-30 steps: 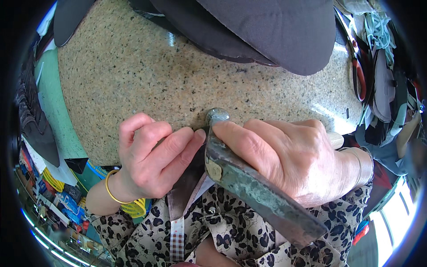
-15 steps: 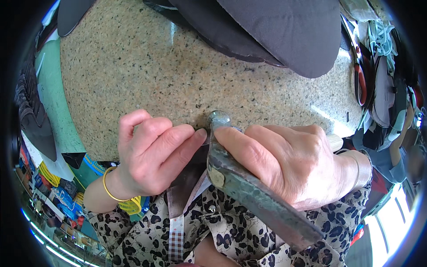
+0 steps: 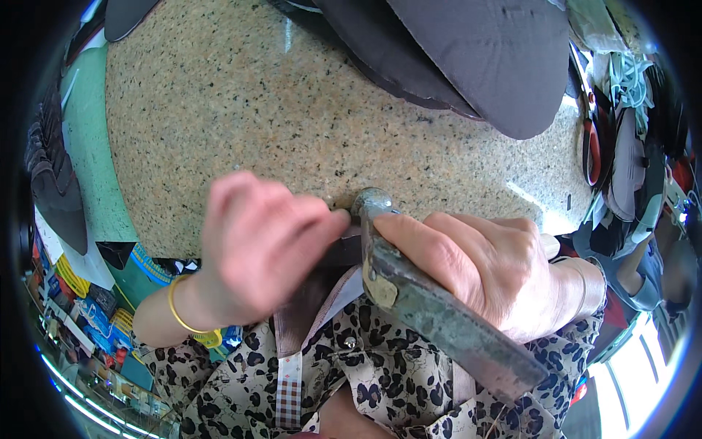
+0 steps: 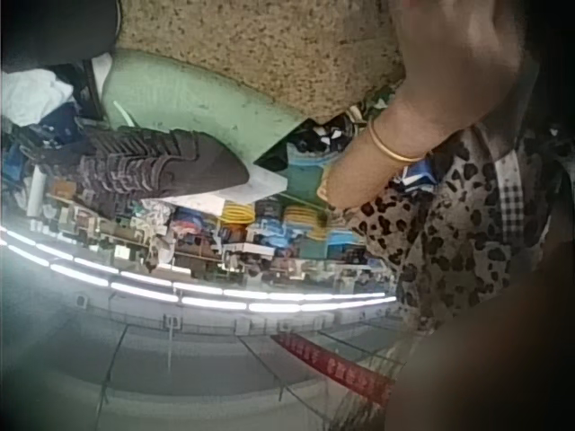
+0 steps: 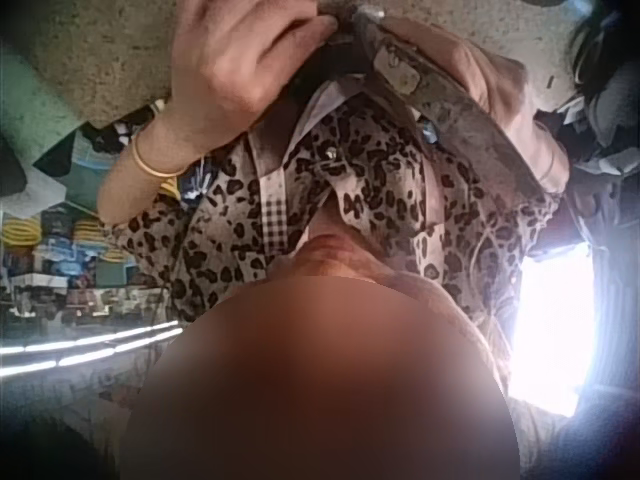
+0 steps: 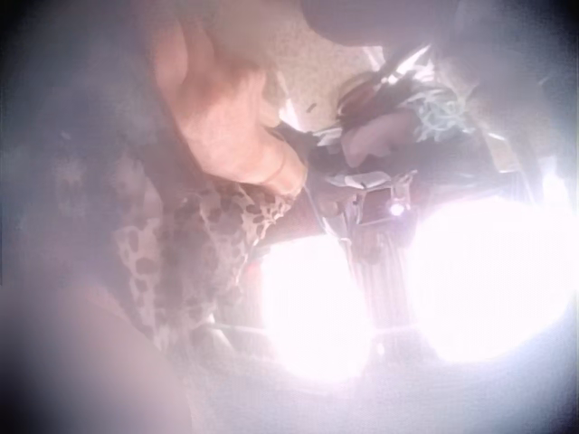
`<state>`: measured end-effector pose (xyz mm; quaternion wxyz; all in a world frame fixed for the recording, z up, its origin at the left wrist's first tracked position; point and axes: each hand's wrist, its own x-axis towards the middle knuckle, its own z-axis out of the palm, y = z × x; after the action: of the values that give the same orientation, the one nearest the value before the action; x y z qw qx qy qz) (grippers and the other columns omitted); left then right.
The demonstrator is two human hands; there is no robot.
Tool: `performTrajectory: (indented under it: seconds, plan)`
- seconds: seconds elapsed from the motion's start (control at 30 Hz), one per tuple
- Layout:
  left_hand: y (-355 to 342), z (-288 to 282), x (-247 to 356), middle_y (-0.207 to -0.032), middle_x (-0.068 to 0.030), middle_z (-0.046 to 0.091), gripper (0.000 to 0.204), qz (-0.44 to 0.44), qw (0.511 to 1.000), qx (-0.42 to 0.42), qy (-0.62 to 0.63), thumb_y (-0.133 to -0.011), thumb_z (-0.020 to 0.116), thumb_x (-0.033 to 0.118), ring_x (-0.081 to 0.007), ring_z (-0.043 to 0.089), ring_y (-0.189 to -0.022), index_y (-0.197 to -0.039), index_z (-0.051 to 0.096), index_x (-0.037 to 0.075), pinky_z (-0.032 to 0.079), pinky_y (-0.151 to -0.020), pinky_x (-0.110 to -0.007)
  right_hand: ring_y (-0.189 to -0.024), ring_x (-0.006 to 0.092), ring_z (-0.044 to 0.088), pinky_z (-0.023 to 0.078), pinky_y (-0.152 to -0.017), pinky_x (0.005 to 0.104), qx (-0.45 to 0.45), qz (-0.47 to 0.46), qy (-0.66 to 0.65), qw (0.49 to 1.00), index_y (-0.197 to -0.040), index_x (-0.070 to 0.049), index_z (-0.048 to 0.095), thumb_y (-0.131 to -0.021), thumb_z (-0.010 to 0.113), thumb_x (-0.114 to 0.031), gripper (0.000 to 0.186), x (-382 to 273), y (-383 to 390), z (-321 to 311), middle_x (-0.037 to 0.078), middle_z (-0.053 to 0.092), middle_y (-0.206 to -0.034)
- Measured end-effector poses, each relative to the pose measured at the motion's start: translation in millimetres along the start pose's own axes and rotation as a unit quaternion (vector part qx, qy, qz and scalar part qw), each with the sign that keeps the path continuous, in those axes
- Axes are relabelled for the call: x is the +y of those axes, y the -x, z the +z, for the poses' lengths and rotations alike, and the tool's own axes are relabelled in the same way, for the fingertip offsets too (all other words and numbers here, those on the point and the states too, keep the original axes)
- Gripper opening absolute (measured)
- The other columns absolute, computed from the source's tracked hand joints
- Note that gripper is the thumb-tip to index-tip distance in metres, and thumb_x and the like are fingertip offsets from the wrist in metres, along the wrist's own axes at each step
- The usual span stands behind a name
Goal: The person assembles shoe components by hammering them onto a shoe upper and shoe base on a workbench.
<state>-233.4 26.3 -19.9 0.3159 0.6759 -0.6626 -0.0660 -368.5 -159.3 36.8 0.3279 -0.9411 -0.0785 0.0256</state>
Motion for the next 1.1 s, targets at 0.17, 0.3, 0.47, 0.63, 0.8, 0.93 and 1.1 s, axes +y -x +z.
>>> performTrajectory:
  seconds: [0.17, 0.3, 0.47, 0.63, 0.8, 0.93, 1.1]
  plan:
    - [5.9, -2.5, -4.1, -0.082, -0.0026, 0.062, 0.027, -0.035, 0.999, -0.005, 0.039, -0.061, 0.068, 0.013, -0.0169, 0.05, -0.071, -0.085, 0.07, 0.002, 0.037, -0.067, -0.033, -0.048, 0.0149, 0.058, 0.044, -0.036, 0.0268, 0.011, -0.023, -0.01, 1.0, -0.108, 0.011, 0.054, -0.073, 0.065, -0.015, 0.044, 10.3, -4.4, 3.1, 0.006, 0.053, -0.06]
    - [4.6, 1.3, 0.8, -0.082, -0.0027, 0.062, 0.025, 0.01, 0.999, 0.017, -0.049, -0.06, 0.068, 0.013, -0.0169, 0.05, -0.071, -0.083, 0.07, 0.002, 0.037, -0.068, -0.034, -0.047, 0.0137, 0.056, 0.042, -0.036, 0.0268, -0.02, -0.018, 0.036, 0.999, -0.108, 0.011, 0.054, -0.072, 0.065, -0.016, 0.046, -3.5, -11.1, 0.9, 0.005, 0.05, -0.06]
    - [11.0, -7.2, -13.1, -0.084, -0.0023, 0.062, 0.024, -0.076, 0.991, -0.006, 0.106, -0.06, 0.07, 0.011, -0.0176, 0.05, -0.071, -0.082, 0.07, 0.003, 0.038, -0.07, -0.034, -0.047, 0.0136, 0.055, 0.042, -0.035, 0.0271, -0.03, -0.034, 0.006, 0.999, -0.109, 0.011, 0.053, -0.07, 0.064, -0.014, 0.047, 2.6, -8.3, 4.1, 0.004, 0.048, -0.059]
    - [10.8, -6.2, 6.5, -0.081, -0.0008, 0.061, 0.024, -0.031, 0.997, 0.01, -0.063, -0.059, 0.069, 0.013, -0.0185, 0.051, -0.07, -0.082, 0.07, 0.004, 0.038, -0.067, -0.034, -0.046, 0.014, 0.055, 0.042, -0.035, 0.0272, -0.037, -0.053, 0.002, 0.998, -0.108, 0.013, 0.052, -0.069, 0.065, -0.01, 0.047, -1.7, -15.7, 1.2, 0.005, 0.048, -0.059]
    - [19.5, -6.8, -10.7, -0.084, -0.0014, 0.061, 0.023, -0.085, 0.993, 0.019, 0.084, -0.063, 0.07, 0.012, -0.0186, 0.052, -0.072, -0.083, 0.069, 0.003, 0.038, -0.07, -0.035, -0.046, 0.0151, 0.055, 0.043, -0.036, 0.0278, -0.034, -0.024, -0.019, 0.999, -0.107, 0.011, 0.053, -0.068, 0.065, -0.009, 0.046, -4.8, -18.1, 6.2, 0.005, 0.048, -0.059]
    - [21.4, -2.3, 11.1, -0.081, 0.0005, 0.06, 0.024, -0.088, 0.993, 0.037, -0.067, -0.062, 0.071, 0.016, -0.0178, 0.053, -0.072, -0.084, 0.069, 0.006, 0.038, -0.068, -0.034, -0.048, 0.0169, 0.057, 0.045, -0.038, 0.0285, -0.042, -0.042, 0.005, 0.998, -0.109, 0.011, 0.053, -0.068, 0.064, -0.01, 0.048, -8.9, -23.9, 4.3, 0.006, 0.049, -0.061]
    - [31.1, -3.8, 4.2, -0.084, 0.0009, 0.061, 0.029, -0.126, 0.99, 0.053, 0.016, -0.062, 0.071, 0.016, -0.0173, 0.051, -0.072, -0.088, 0.07, 0.005, 0.038, -0.07, -0.035, -0.05, 0.0172, 0.058, 0.046, -0.039, 0.0287, -0.095, -0.03, -0.004, 0.995, -0.111, 0.012, 0.052, -0.069, 0.063, -0.012, 0.049, -7.3, -28.6, 0.1, 0.007, 0.05, -0.062]
